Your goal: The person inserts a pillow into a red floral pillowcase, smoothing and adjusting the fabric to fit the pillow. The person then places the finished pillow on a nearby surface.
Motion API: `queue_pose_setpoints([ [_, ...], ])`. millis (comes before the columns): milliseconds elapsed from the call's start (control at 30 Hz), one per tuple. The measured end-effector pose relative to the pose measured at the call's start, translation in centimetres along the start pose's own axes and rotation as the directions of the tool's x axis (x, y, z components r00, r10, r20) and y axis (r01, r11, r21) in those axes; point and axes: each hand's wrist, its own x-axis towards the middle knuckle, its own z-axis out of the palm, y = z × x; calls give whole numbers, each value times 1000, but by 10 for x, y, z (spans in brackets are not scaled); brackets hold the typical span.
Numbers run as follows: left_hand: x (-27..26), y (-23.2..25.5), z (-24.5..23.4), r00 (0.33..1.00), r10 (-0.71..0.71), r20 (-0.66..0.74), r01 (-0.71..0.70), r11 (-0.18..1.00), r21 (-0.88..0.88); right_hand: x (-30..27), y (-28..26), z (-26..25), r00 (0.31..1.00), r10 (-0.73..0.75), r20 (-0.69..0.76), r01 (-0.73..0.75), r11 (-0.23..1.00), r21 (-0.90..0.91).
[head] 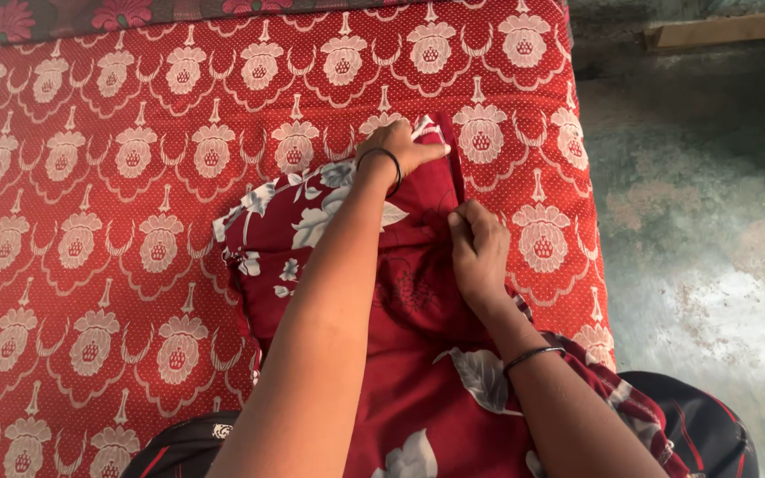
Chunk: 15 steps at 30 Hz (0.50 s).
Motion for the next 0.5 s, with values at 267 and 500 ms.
queue_pose_setpoints([
  [267, 8, -32, 0, 938, 177, -299, -211, 974, -84, 3, -40, -11, 979, -79, 186, 122, 963, -238],
  [500, -96, -145, -20, 858, 341, -385, -366, 931, 9, 5, -66, -3, 867, -338, 366, 430, 879, -206],
])
